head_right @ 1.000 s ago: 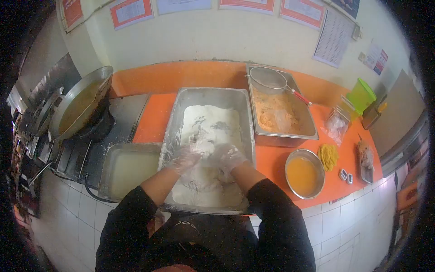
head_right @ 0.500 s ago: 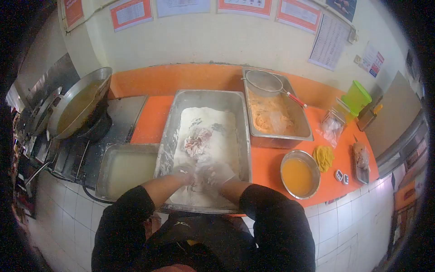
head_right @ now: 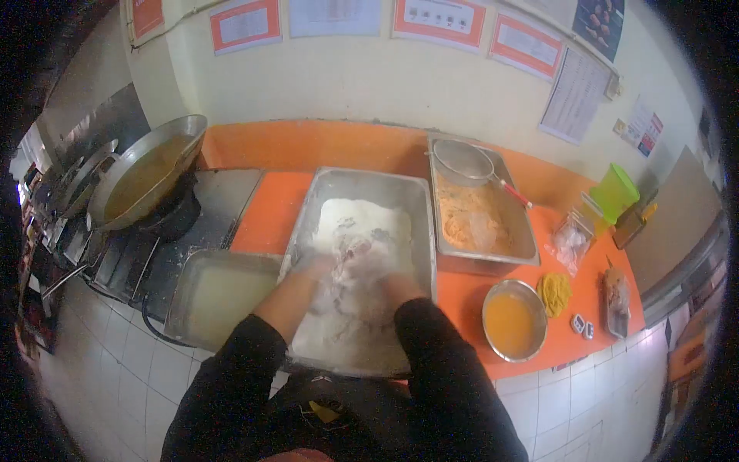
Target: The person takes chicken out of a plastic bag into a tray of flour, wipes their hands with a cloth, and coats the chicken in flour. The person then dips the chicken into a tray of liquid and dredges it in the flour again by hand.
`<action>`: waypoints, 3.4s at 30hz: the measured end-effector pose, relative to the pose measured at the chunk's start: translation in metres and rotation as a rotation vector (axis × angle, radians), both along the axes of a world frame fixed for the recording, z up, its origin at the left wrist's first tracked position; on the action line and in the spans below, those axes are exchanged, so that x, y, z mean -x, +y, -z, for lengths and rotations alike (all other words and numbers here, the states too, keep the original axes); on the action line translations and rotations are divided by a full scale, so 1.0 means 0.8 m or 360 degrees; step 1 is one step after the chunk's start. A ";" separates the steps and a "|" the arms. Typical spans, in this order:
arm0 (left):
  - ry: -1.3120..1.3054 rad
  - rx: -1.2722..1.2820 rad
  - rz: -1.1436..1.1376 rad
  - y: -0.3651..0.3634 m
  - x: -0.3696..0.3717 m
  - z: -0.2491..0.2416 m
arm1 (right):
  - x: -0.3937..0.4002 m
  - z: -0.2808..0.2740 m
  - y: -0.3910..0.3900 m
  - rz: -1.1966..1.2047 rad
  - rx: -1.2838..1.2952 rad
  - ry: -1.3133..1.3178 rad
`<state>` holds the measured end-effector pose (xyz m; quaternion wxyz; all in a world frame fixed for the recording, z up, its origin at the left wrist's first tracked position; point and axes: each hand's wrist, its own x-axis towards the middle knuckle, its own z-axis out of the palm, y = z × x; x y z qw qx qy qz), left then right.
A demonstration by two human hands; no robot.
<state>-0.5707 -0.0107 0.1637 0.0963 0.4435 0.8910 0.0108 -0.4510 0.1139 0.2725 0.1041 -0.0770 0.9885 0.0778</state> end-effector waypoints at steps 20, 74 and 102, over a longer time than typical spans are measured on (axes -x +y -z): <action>-0.0571 0.0495 0.0232 -0.016 -0.079 -0.147 | 0.072 0.076 0.029 -0.0117 0.0275 -0.0175; -0.0540 -0.0076 -0.0717 0.004 -0.053 -0.037 | 0.013 0.032 0.001 0.0329 0.0388 -0.0134; -0.0023 0.0138 -0.0314 -0.006 -0.042 -0.056 | 0.019 0.068 0.036 0.0495 0.0286 0.0203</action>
